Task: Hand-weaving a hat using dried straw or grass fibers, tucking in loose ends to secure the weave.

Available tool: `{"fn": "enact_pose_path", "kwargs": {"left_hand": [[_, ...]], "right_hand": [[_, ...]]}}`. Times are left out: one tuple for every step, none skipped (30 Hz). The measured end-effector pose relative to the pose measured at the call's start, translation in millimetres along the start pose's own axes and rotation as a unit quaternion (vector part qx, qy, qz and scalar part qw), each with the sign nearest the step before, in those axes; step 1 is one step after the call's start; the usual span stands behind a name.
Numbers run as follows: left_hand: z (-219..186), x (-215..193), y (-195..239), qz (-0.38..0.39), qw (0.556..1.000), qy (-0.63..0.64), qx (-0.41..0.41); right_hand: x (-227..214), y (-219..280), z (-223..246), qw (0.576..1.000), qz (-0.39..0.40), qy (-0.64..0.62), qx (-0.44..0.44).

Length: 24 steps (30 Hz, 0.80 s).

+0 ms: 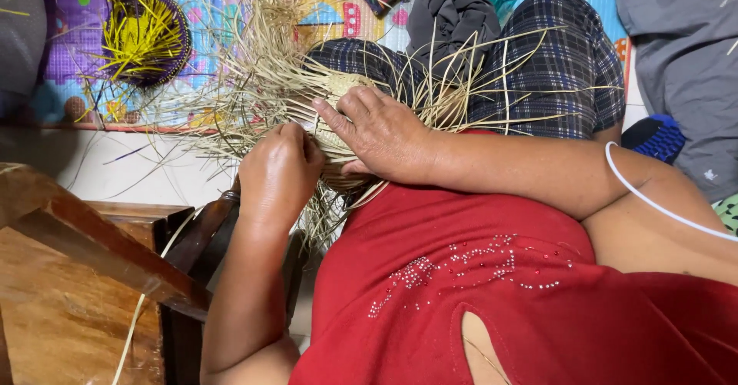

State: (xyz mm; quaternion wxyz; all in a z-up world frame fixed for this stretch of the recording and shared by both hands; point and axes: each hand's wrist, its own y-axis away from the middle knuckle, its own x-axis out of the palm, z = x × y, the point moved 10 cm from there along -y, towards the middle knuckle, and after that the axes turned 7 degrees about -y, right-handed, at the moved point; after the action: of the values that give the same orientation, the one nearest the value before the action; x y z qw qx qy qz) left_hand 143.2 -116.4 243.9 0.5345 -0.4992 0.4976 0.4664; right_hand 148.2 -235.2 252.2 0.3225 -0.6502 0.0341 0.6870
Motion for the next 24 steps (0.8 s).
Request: {"fn": "enact_pose_path", "kwargs": {"left_hand": [[3.5, 3.5, -2.1, 0.026, 0.999, 0.028, -0.010], [6.6, 7.3, -3.8, 0.053, 0.997, 0.056, -0.019], [4.3, 3.0, -5.1, 0.052, 0.997, 0.054, -0.017], [2.0, -2.7, -5.3, 0.042, 0.997, 0.058, -0.015], [-0.2, -8.4, -5.5, 0.032, 0.997, 0.062, -0.012], [-3.3, -8.1, -7.0, 0.032, 0.998, 0.062, -0.012], [-4.7, -8.4, -8.4, 0.028, 0.998, 0.054, -0.019], [-5.6, -9.2, -10.2, 0.023, 0.998, 0.047, -0.027], [-5.9, -7.2, -11.5, 0.022, 0.998, 0.046, -0.028], [-7.9, -8.1, -13.1, 0.005, 0.999, 0.043, -0.020], [-10.0, -8.9, -14.7, -0.012, 0.999, 0.041, -0.013], [-10.4, -9.6, -16.3, -0.013, 0.999, 0.041, -0.011], [-11.6, -6.1, -17.9, 0.009, 0.999, 0.044, -0.006], [-12.6, -2.7, -18.9, 0.030, 0.998, 0.047, -0.002], [-8.3, -0.2, -20.1, 0.030, 0.998, 0.047, -0.002], [-4.6, 5.7, -21.1, 0.048, 0.997, 0.052, 0.003], [-0.8, 11.5, -21.9, 0.067, 0.996, 0.057, 0.008], [-0.9, 8.2, -23.6, 0.065, 0.996, 0.056, 0.007], [-3.9, 3.1, -25.4, 0.054, 0.997, 0.045, 0.023], [-7.2, -1.4, -26.4, 0.044, 0.998, 0.035, 0.039], [-7.0, 2.8, -26.2, 0.044, 0.998, 0.035, 0.039], [-7.4, 4.5, -27.2, 0.031, 0.999, 0.011, 0.043], [-8.0, 6.3, -28.1, 0.018, 0.999, -0.013, 0.047], [-7.9, 10.9, -29.2, 0.018, 0.999, -0.014, 0.048]], "right_hand": [[0.1, 0.0, -0.9, 1.000, -0.001, -0.002, 0.003], [0.6, 0.3, -1.7, 1.000, -0.001, -0.005, 0.006], [0.5, 0.1, -3.2, 1.000, -0.003, -0.003, 0.008], [1.4, 0.8, -3.3, 1.000, -0.002, -0.007, 0.007], [2.6, 1.2, -3.4, 1.000, 0.000, -0.011, 0.006], [2.4, 1.3, -3.1, 1.000, -0.001, -0.011, 0.007], [3.0, 1.2, -2.2, 1.000, 0.002, -0.007, 0.004], [3.3, 0.3, -1.7, 1.000, 0.004, -0.002, 0.000], [0.3, -0.6, -1.1, 1.000, 0.003, -0.001, -0.001], [-1.1, -0.6, -0.4, 1.000, 0.010, 0.000, -0.001], [-2.4, -0.6, 0.1, 1.000, 0.018, 0.001, -0.001], [-2.5, -0.6, -0.3, 1.000, 0.018, 0.002, 0.001], [-2.7, -0.7, -0.4, 1.000, 0.017, 0.006, 0.001], [-2.9, -0.9, -0.2, 1.000, 0.016, 0.008, 0.001], [-2.6, -0.3, 0.3, 1.000, 0.016, 0.009, 0.001], [-2.6, -0.6, -0.2, 1.000, 0.014, 0.006, 0.004], [-2.7, -0.9, -0.6, 1.000, 0.012, 0.002, 0.007], [-2.2, -1.1, -0.9, 1.000, 0.011, 0.003, 0.005], [-2.0, -1.2, -1.8, 1.000, 0.008, 0.002, 0.007], [-1.5, -0.6, -2.1, 1.000, 0.006, 0.000, 0.009], [-1.9, -0.4, -1.8, 1.000, 0.006, 0.000, 0.009], [-2.5, -0.7, -1.6, 1.000, 0.006, 0.000, 0.005], [-3.1, -0.9, -1.3, 1.000, 0.006, 0.000, 0.001], [-2.6, -0.7, -1.7, 1.000, 0.006, 0.000, 0.001]]}}
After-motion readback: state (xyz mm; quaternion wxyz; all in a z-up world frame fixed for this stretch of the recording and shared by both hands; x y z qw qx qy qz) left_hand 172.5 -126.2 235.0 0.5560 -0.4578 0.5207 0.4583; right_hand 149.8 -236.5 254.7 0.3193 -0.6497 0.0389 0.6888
